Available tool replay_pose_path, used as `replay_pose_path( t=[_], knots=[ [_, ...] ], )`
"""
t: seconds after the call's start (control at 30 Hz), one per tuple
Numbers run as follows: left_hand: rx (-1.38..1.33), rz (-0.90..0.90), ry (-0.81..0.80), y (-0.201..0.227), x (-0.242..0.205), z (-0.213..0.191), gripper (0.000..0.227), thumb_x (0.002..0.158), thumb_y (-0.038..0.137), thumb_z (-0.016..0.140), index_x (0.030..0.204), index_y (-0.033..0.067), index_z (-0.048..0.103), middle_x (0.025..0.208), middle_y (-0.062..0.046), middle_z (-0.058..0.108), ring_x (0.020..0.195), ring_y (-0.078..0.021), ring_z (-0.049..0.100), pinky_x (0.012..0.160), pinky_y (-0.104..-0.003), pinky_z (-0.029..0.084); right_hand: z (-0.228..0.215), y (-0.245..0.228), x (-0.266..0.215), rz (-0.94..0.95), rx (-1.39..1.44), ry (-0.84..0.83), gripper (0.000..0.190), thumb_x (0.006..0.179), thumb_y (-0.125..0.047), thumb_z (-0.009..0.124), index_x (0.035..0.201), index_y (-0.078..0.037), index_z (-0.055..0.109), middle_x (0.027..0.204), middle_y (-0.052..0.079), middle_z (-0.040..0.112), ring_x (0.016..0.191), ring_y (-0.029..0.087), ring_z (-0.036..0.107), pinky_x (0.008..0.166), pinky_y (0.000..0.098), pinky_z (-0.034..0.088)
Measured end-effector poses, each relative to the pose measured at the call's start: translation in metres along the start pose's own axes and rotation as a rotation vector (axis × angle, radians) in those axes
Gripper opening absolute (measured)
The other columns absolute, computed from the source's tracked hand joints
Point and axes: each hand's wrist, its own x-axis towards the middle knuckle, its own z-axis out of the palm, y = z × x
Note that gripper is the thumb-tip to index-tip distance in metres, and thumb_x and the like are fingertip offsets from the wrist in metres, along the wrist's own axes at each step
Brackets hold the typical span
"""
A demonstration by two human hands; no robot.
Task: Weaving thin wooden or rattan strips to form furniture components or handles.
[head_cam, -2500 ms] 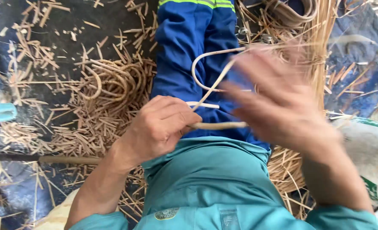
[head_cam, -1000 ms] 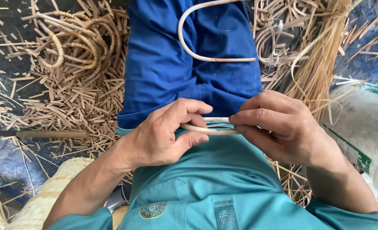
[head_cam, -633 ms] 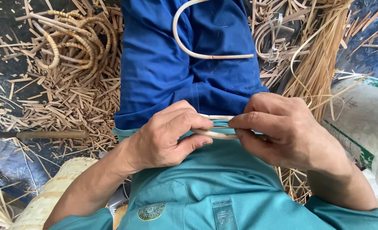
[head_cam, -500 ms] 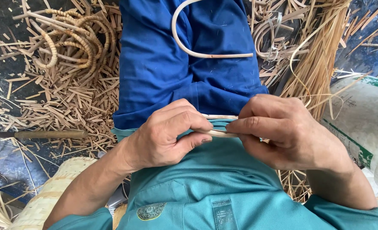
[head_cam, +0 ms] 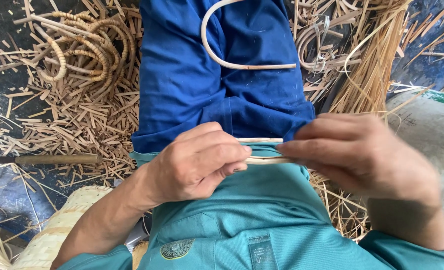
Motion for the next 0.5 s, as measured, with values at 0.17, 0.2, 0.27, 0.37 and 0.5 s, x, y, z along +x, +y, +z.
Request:
replay_pose_path(
  t=[0.17, 0.2, 0.27, 0.37, 0.5],
  knots=[
    [0.103, 0.109, 0.109, -0.003, -0.001, -0.012, 0.029, 0.096, 0.001, 0.081, 0.116, 0.0, 0.06, 0.102, -0.01, 0.068, 0.087, -0.0236, 0.068, 0.076, -0.035, 0.054, -0.008, 0.054, -0.042, 0.297, -0.082, 0.113, 0.026, 0.083, -0.002, 0.077, 0.109, -0.005, 0.075, 0.094, 0.006, 0.074, 0.077, 0.012, 0.07, 0.065, 0.0303, 0.052],
    [0.109, 0.116, 0.118, -0.005, 0.0, -0.009, 0.029, 0.096, 0.001, 0.081, 0.116, 0.0, 0.06, 0.102, -0.01, 0.068, 0.087, -0.0236, 0.068, 0.076, -0.035, 0.054, -0.002, 0.058, -0.04, 0.289, -0.091, 0.11, 0.026, 0.083, -0.002, 0.077, 0.109, -0.005, 0.075, 0.094, 0.006, 0.074, 0.077, 0.012, 0.07, 0.065, 0.0303, 0.052],
    [0.229, 0.072, 0.181, -0.009, 0.0, -0.003, 0.025, 0.096, 0.0, 0.079, 0.113, -0.0009, 0.06, 0.099, -0.01, 0.066, 0.084, -0.0262, 0.066, 0.077, -0.036, 0.054, 0.013, 0.066, -0.035, 0.217, -0.092, 0.279, 0.017, 0.093, 0.0, 0.077, 0.109, -0.005, 0.075, 0.101, 0.007, 0.072, 0.087, 0.014, 0.07, 0.066, 0.026, 0.054],
    [0.281, 0.049, 0.22, -0.01, -0.003, 0.002, 0.024, 0.097, 0.002, 0.078, 0.112, -0.0026, 0.06, 0.1, -0.012, 0.067, 0.084, -0.0271, 0.066, 0.076, -0.038, 0.053, 0.032, 0.043, -0.023, 0.197, -0.055, 0.187, 0.019, 0.084, 0.001, 0.075, 0.103, -0.004, 0.074, 0.102, 0.011, 0.071, 0.089, 0.018, 0.072, 0.071, 0.028, 0.06],
    [0.249, -0.007, 0.204, -0.006, -0.007, 0.011, 0.022, 0.096, 0.001, 0.077, 0.11, -0.0028, 0.06, 0.098, -0.013, 0.067, 0.083, -0.0276, 0.065, 0.076, -0.038, 0.054, 0.059, 0.023, -0.011, 0.303, 0.111, 0.203, 0.027, 0.083, 0.001, 0.076, 0.11, 0.001, 0.073, 0.104, 0.012, 0.071, 0.089, 0.02, 0.073, 0.071, 0.0293, 0.059]
  ],
)
